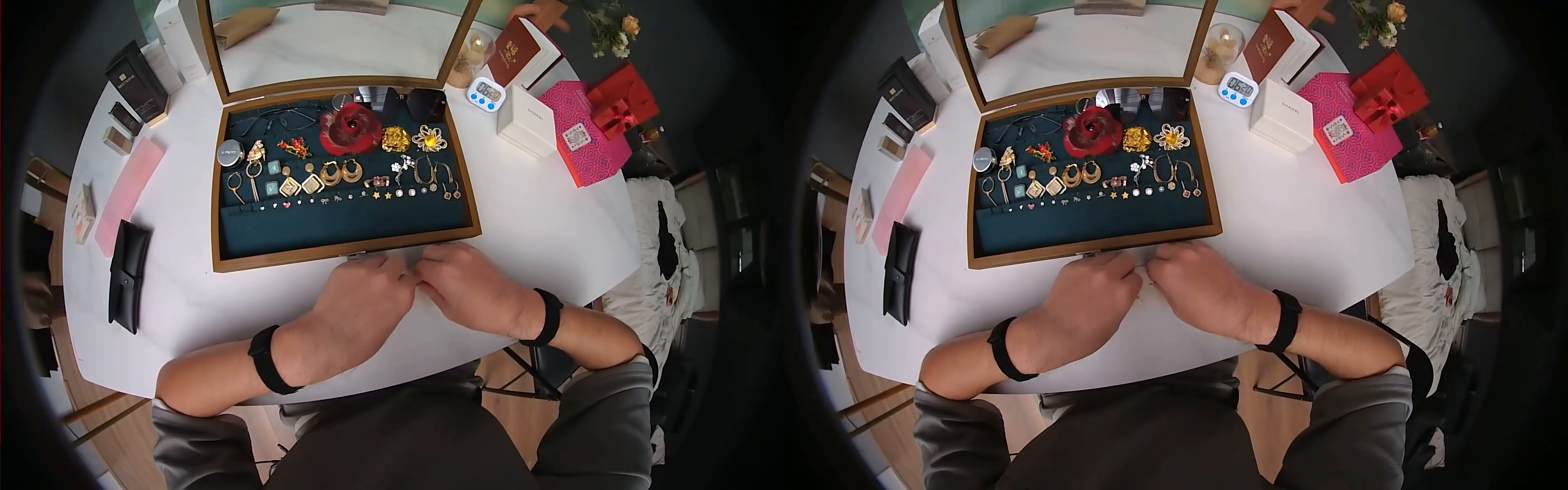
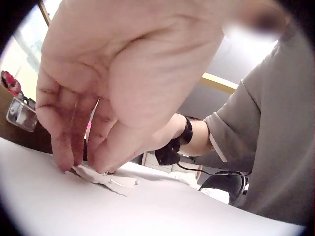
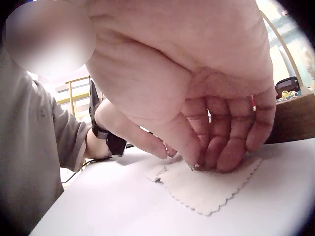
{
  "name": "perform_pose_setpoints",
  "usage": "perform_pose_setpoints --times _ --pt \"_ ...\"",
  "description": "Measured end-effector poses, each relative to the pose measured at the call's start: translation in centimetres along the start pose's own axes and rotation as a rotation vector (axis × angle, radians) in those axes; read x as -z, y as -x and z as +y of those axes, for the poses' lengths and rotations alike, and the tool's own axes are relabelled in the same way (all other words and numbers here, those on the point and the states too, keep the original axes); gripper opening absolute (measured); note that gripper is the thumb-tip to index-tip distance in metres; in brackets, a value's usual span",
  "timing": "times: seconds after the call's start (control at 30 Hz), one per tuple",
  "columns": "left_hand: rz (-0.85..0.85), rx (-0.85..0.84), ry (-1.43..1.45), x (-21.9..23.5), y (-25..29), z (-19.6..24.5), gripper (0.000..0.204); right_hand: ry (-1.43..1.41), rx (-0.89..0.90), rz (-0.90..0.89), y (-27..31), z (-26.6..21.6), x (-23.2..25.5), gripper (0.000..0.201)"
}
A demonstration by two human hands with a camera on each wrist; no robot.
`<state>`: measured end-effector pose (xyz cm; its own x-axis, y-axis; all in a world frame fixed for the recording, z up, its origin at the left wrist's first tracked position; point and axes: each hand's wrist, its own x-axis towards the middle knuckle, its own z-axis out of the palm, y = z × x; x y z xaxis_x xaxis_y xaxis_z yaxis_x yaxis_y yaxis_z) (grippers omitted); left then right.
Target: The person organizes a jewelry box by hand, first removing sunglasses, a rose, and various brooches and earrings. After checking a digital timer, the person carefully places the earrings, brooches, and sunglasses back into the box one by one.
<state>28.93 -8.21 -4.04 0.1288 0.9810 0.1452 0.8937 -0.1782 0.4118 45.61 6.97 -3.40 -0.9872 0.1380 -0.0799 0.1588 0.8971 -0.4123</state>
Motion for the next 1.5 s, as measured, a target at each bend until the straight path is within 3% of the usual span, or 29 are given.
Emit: perform_pose_setpoints --times 0.33,0.43,0.7,0.9,1.1,1.27,1.5 --pt "-0.085 -0.028 -0.015 0.8 1.2 0.4 0.015 0.107 0.113 0.105 -0.3 -0.6 -0.7 0.007" --pt "-0.119 -0.030 -0.046 0.9 1.4 0.6 0.015 0.168 0.106 0.046 -0.5 -1.2 -0.6 0.009" --pt "-0.110 -0.075 -0.037 1.0 2.1 0.4 0.016 0.091 -0.108 0.025 -1.0 -2.0 -0.4 0.007" --pt "-0.102 -0.082 -0.047 1.2 2.0 0.2 0.015 -0.010 -0.155 -0.011 -1.1 -1.7 0.2 0.005" --pt "0.004 -0.071 0.013 0.6 1.6 -0.8 0.011 -0.065 -0.138 0.045 -0.8 -1.3 0.6 0.005" --pt "0.244 -0.025 0.154 0.8 0.9 -1.7 0.007 -0.129 -0.131 0.092 -0.3 -1.5 1.1 0.007" --pt "0.271 -0.092 0.278 0.4 0.9 -1.2 0.010 -0.214 -0.047 0.186 -0.1 -2.8 1.7 0.010"
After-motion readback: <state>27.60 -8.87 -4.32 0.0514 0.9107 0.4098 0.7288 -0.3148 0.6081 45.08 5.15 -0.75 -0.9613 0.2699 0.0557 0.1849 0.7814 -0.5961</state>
